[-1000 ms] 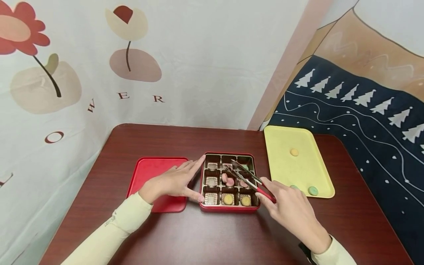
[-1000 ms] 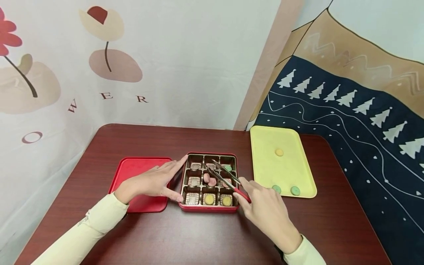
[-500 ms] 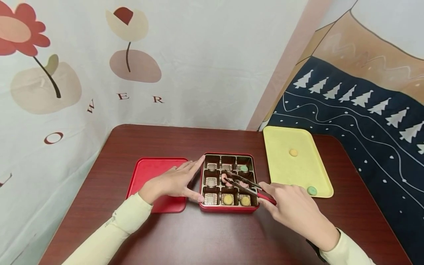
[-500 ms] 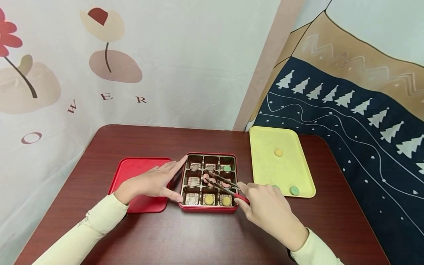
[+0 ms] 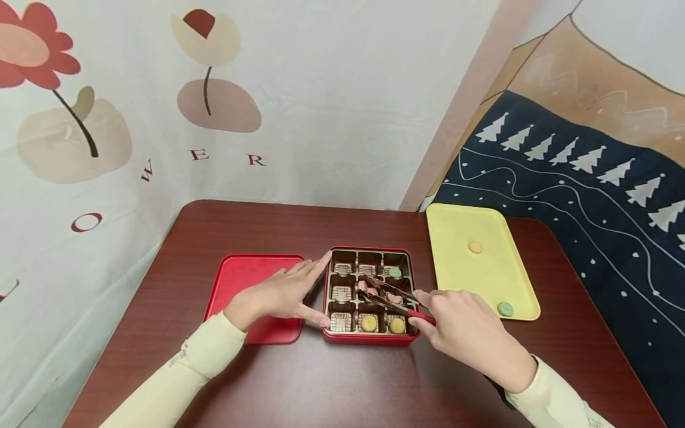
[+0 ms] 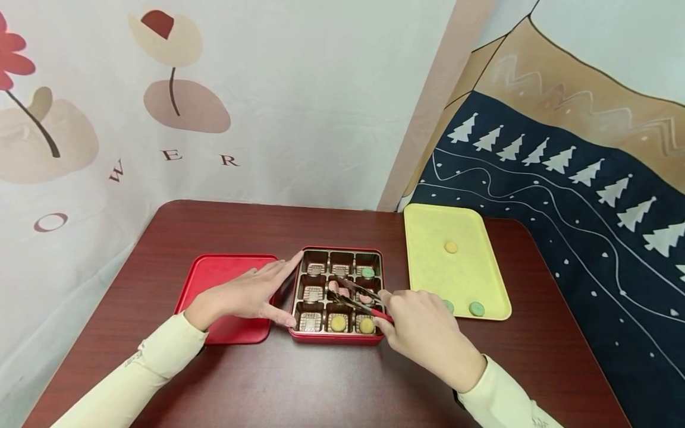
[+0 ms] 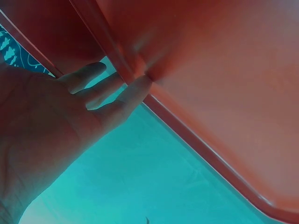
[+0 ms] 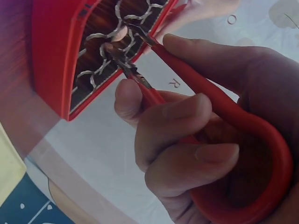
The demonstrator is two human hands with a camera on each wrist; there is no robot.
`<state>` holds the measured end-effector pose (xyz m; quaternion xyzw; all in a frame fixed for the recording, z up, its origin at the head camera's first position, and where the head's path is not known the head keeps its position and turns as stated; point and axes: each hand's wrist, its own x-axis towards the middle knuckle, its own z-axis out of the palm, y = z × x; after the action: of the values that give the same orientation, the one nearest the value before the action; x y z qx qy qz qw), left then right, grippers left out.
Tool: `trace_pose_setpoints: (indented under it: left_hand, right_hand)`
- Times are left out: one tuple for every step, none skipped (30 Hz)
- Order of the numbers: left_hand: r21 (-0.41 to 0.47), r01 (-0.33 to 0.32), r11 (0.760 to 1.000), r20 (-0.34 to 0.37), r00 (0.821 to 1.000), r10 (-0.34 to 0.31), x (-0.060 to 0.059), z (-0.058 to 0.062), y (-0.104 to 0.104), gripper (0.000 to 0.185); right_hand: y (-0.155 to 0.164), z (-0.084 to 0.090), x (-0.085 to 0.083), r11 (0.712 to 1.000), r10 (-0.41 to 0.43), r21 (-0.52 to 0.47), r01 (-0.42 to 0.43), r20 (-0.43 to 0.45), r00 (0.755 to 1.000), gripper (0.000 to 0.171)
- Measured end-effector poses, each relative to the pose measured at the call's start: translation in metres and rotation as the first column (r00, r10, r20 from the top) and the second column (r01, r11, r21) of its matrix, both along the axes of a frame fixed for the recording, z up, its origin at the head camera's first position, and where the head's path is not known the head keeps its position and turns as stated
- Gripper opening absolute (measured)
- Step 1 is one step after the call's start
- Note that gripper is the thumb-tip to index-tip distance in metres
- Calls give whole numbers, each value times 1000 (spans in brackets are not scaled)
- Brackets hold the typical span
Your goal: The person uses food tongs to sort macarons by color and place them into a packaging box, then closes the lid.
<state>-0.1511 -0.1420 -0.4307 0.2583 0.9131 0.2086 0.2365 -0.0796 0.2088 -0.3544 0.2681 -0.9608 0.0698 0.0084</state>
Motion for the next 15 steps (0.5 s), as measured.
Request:
trace_pose_setpoints:
  left_hand:
    - [0, 0, 1000, 0, 1000, 0, 0, 0, 0, 139]
    - [1, -1, 1000, 0, 1000, 1, 0, 0, 0, 139]
    - [1, -3, 1000, 0, 1000, 3, 0, 0, 0, 139]
    - [0, -4, 1000, 0, 1000, 4, 0, 1, 0, 139]
    - [1, -5, 1000, 1, 1000, 5, 1, 1, 0, 139]
    - [1, -7, 1000, 2, 1000, 7, 1, 1, 0, 139]
    - [2, -8, 1000, 2, 1000, 8, 0, 1, 0, 139]
    - [3, -8, 1000, 3, 1000, 8, 0, 1, 0, 139]
    - [4, -8, 1000, 4, 1000, 8, 0, 1, 0, 139]
    - [5, -8, 1000, 3, 1000, 8, 0, 1, 1, 139]
    - [6, -7, 1000, 4, 1000, 7, 0, 1, 1, 139]
    - [7, -7, 1000, 5, 1000, 7, 0, 1, 1, 139]
    - [8, -6, 1000, 5, 1000, 6, 0, 1, 1, 139]
    - [10, -6, 1000, 5, 1000, 6, 0, 1, 1, 139]
    - [13, -6, 1000, 6, 1000, 6, 0, 1, 1, 139]
  right_hand:
    - [-1, 1, -1, 1000, -3, -2, 3, 10, 1000, 39]
    - [-2, 2, -1, 1000, -7, -2, 7, 21, 1000, 39]
    - [-2, 3, -2, 1000, -8, -3, 8, 32, 999, 40]
    - [-3, 4, -3, 1000, -9, -2, 9, 43, 999, 40]
    - [-4, 5, -4, 1000, -8, -3, 8, 53, 999, 40]
    - [-4, 5, -4, 1000, -8, -2, 8, 61, 998, 40]
    - [-4, 6, -5, 1000, -6, 0, 6, 67, 998, 40]
    - [-5, 6, -5, 1000, -4, 3, 3, 69, 998, 40]
    - [-5, 7, -5, 1000, -2, 6, 2, 70, 998, 39]
    - [-6, 7, -5, 1000, -3, 9, 2, 71, 997, 38]
    - [-7, 7, -5, 1000, -3, 13, 2, 70, 998, 38]
    - [-7, 8, -5, 1000, -5, 14, 4, 70, 998, 37]
    - [-8, 8, -5, 1000, -5, 16, 4, 66, 998, 35]
    - [-8, 8, -5, 1000, -6, 17, 5, 62, 998, 34]
    - [-9, 9, -4, 1000, -9, 19, 7, 58, 998, 34]
